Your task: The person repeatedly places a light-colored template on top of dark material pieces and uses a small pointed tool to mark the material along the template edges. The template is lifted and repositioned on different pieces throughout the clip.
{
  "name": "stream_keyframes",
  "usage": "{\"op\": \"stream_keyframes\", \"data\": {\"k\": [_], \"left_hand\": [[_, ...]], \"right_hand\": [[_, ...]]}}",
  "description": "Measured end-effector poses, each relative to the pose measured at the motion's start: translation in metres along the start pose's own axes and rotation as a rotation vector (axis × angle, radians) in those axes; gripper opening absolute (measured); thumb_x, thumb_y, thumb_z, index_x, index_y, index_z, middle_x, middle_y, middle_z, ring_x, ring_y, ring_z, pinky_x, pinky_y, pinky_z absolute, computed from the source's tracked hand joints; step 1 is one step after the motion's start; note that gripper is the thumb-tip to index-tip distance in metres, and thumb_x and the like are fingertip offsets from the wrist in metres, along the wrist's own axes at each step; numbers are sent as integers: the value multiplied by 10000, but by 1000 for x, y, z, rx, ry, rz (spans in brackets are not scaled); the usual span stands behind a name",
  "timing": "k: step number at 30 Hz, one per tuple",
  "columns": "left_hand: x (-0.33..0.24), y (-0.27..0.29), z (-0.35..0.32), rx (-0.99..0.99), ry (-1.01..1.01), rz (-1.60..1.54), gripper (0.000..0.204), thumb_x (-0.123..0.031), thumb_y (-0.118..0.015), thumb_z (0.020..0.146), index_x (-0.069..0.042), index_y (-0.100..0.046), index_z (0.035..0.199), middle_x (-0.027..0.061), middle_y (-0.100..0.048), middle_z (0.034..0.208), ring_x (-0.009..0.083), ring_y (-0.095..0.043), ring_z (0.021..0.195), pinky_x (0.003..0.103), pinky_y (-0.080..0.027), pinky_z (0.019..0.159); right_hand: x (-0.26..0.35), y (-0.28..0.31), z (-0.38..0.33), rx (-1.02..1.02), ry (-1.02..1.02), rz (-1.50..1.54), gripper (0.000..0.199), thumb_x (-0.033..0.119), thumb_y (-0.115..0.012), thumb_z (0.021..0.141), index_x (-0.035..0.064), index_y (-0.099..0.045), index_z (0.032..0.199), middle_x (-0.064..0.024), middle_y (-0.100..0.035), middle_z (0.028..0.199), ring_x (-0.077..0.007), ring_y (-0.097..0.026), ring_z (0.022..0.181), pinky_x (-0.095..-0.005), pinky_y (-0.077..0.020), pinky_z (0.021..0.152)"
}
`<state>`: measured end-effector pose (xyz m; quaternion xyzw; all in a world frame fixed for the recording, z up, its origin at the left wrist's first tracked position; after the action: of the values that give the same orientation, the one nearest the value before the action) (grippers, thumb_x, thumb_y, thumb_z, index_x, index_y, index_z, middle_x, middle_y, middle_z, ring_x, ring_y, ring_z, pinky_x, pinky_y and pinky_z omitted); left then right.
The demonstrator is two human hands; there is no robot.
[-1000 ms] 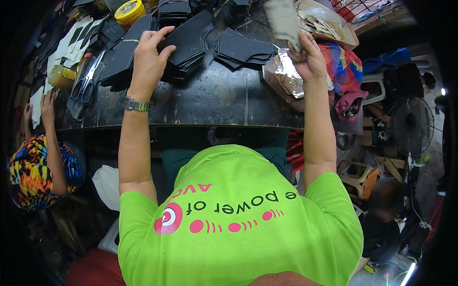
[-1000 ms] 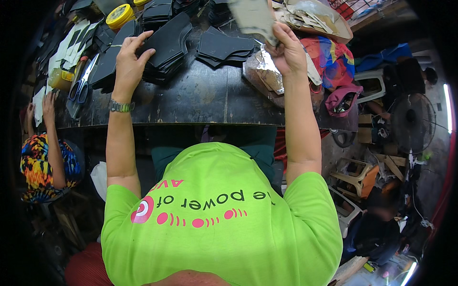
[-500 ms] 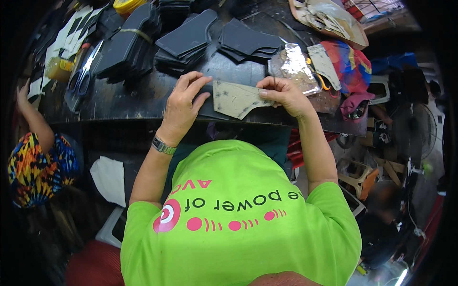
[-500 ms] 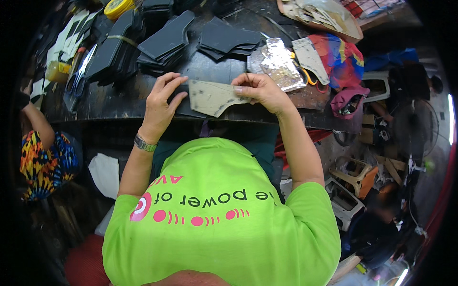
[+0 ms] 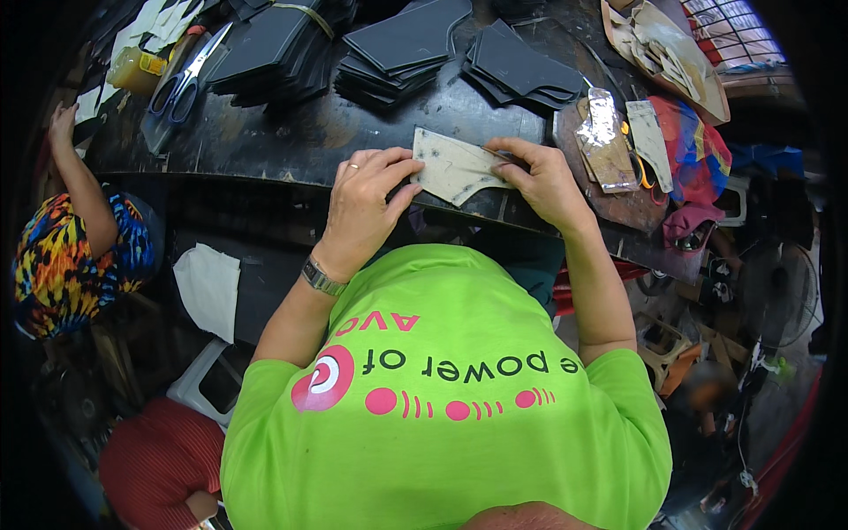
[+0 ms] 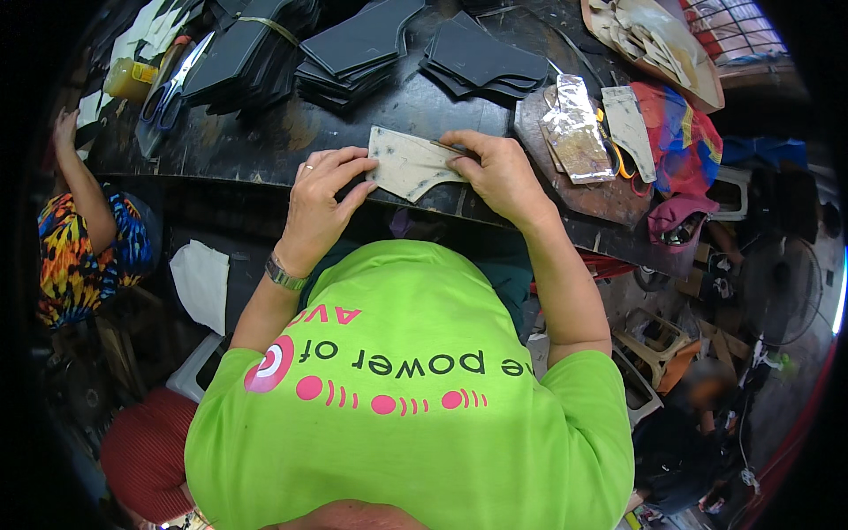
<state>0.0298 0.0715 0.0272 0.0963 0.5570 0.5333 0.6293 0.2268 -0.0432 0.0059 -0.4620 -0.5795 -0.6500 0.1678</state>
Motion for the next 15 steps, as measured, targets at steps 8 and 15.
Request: {"op": "stream_keyframes", "data": {"k": [8,15], "left_hand": [[1,-2,3,41,3,12,203,-119,-807,888,-73,-809,1086,79,-749,1179,268,-670,1113,403,-497,971],[-3,-3,6,61,-8,26,219,-90,-800,883,-75,-808,1101,81,-736,1175,265,-671,1106,397,-508,957]], "right_hand": [[10,0,-10,-174,114,-13,270,86,-737,921,9,-733,1180,-229,-762,1019,-376,-759,933,-396,-578,835],[-6,-3,-4,-82,-60,-40,264,44,-724,940,-30,-719,1193,-153,-792,1094,-195,-752,977,-312,-560,909]]}}
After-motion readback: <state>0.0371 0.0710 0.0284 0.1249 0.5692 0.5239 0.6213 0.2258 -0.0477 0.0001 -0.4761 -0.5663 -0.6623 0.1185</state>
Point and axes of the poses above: each hand's wrist, its own z-axis towards the middle knuckle, its own y-axis out of the back of the hand, x = y × z, the point moved 9 cm from there along z, towards the middle knuckle
